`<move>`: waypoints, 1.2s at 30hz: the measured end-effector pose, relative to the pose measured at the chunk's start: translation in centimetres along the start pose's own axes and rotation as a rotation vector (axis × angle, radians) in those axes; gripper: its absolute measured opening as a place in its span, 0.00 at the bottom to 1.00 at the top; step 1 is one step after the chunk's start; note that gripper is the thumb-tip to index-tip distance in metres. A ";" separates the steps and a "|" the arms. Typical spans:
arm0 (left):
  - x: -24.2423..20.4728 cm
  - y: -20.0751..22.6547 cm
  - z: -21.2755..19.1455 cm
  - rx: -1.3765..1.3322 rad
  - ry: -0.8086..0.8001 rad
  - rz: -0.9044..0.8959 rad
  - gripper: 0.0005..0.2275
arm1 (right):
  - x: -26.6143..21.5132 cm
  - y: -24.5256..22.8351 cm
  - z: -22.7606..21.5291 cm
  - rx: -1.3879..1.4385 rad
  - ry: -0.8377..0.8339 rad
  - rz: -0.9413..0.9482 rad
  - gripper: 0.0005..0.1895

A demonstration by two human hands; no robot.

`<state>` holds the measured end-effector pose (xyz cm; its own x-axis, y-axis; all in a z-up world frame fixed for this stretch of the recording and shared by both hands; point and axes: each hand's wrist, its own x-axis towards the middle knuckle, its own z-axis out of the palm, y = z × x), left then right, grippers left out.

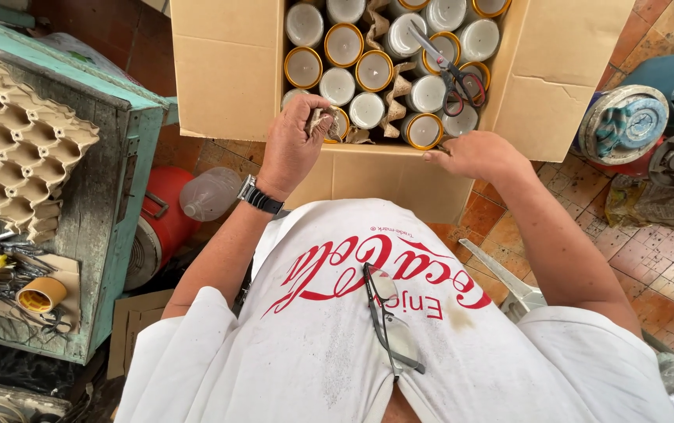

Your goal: Packing small jars into a cardboard box with egg carton padding and sealing it with tape

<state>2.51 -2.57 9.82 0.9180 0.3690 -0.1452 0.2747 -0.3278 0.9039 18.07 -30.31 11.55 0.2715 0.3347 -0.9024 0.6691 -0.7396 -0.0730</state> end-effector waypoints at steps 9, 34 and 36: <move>0.3 0.6 2.5 -0.065 -0.081 0.005 0.06 | 1.9 0.1 1.2 -0.010 -0.056 -0.004 0.55; 1.6 -2.8 4.4 0.010 -0.454 -0.102 0.28 | 6.9 -1.8 0.5 1.241 0.736 -0.418 0.13; 1.2 -3.0 3.0 0.078 -0.319 -0.045 0.22 | 8.4 1.9 -1.3 1.232 0.798 -0.333 0.12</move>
<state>3.67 -3.71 5.73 0.9445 0.0980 -0.3136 0.3264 -0.3878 0.8620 22.57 -28.16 4.36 0.7944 0.5025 -0.3412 -0.0995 -0.4466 -0.8892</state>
